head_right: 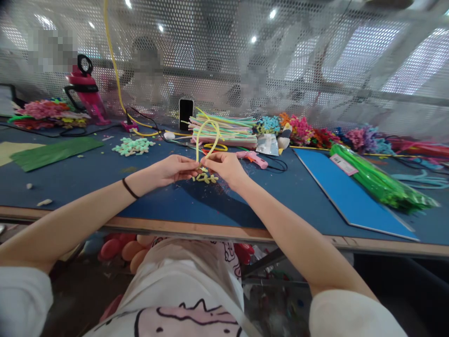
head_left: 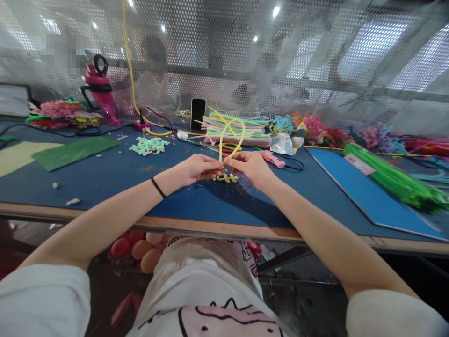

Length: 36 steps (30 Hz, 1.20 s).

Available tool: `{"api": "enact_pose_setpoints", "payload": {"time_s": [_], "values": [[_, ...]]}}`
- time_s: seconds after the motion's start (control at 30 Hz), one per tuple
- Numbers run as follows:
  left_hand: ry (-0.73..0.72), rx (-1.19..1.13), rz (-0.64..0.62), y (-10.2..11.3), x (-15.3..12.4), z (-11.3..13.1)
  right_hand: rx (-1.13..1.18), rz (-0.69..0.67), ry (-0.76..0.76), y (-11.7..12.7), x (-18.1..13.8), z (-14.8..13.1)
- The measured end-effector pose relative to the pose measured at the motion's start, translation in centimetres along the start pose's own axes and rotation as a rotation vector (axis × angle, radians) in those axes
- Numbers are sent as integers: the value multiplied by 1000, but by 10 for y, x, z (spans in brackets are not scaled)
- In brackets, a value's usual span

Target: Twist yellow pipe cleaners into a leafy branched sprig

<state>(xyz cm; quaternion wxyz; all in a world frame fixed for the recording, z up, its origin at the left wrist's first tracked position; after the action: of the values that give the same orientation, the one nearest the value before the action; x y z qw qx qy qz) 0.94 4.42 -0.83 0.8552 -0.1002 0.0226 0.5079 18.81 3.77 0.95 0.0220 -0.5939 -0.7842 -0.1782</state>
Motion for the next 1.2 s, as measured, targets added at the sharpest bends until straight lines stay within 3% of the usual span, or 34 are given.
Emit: {"api": "enact_pose_setpoints", "payload": {"time_s": [0.17,0.37,0.47,0.67,1.2], "values": [[-29,29,-59,-2,-2,3,53,-89,6,1,2,-1],[-62,155,-290,-11,-15,10,153,-389,-33,-4,-5,-12],[-85,143,-284,-12,-16,12,228,-318,-44,-6,-5,-12],[-59,19,-150,-9,-13,14,443,-73,-90,-1,1,-5],[-257,-66,-85,-12,-6,7,436,61,-36,-8,-3,-14]]}}
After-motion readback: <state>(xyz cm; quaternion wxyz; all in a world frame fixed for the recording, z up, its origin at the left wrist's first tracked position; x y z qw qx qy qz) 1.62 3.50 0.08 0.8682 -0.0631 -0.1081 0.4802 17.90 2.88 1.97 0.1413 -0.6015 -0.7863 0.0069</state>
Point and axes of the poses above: each hand's wrist, its own x-axis towards the middle knuckle, its own y-axis out of the back of the hand, z = x × y, the point moved 3 cm from there along x, towards the middle knuckle, and after that the axes turned 2 degrees about -z, right-handed, at the moved point
